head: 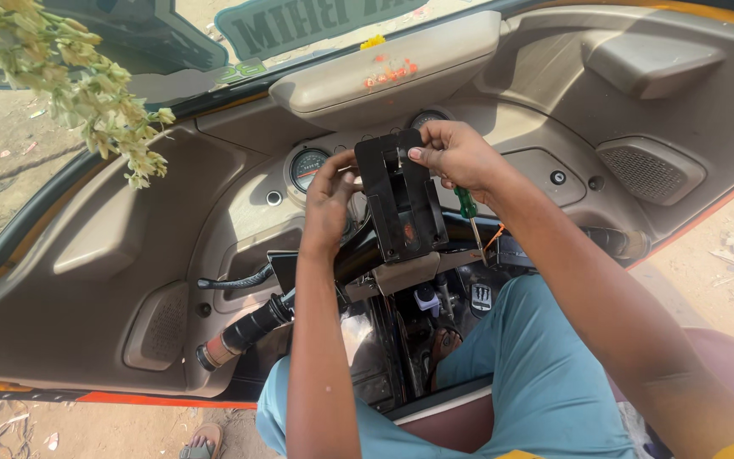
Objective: The person assembles a black plastic phone mount on the dashboard of a vehicle using a screwdriver, fitting pieces together and tightening screws.
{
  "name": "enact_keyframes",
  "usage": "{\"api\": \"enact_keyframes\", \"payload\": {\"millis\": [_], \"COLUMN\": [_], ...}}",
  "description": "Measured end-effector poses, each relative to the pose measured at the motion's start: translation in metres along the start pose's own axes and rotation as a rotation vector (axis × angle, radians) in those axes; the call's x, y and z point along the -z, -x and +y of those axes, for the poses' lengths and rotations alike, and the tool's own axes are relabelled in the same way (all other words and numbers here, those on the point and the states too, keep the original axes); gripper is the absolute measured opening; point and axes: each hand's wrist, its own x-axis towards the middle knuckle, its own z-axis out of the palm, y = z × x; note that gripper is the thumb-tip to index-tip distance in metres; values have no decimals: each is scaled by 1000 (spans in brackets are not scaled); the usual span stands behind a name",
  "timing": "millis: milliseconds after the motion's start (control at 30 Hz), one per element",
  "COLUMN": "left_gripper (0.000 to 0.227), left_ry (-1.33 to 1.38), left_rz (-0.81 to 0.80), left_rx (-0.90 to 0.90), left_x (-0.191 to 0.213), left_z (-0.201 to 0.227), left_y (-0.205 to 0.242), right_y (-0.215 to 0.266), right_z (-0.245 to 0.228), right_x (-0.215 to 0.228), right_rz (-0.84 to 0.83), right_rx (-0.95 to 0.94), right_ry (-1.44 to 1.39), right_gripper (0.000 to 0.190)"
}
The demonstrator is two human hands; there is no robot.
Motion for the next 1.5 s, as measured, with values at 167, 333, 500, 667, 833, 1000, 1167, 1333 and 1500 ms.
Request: {"api": "enact_keyframes", "payload": {"millis": [167,333,500,667,833,1000,1167,1333,1500], "left_gripper": [24,17,22,27,24,23,16,14,10], "left_ry": [-406,-690,-827,-991,-1028,-955,-1002,-979,-958], "left_rz": [-151,-216,-306,-328,-270,-215,-182,-195,-172], "left_rx": [-5,-248,-318,-526,-535,-487,-520,-540,-560], "left_x": [-10,-13,-8,-3,-4,-7,-9,-6,-9], "left_z": [5,14,15,3,-6,-5,-9,-12,-8], "left_y": [-11,-12,-15,-24,-28,-27,-34,-40,-45], "right_y": [3,2,0,0,2,6,10,7,5], "right_z": [1,1,2,1,-5,-16,-20,-17,-13], "right_x": [1,1,2,2,4,1,-1,-1,-2], "right_rz": [-10,-39,-59,-91,-106,-110,-103,-113,-112], "right_rx": [-24,-24,-19,9,23,-4,6,6,16], "right_ry": [-11,-38,-42,-28,-7,21,64,56,64], "right_gripper": [12,10,10,11,11,8,5,7,6]}}
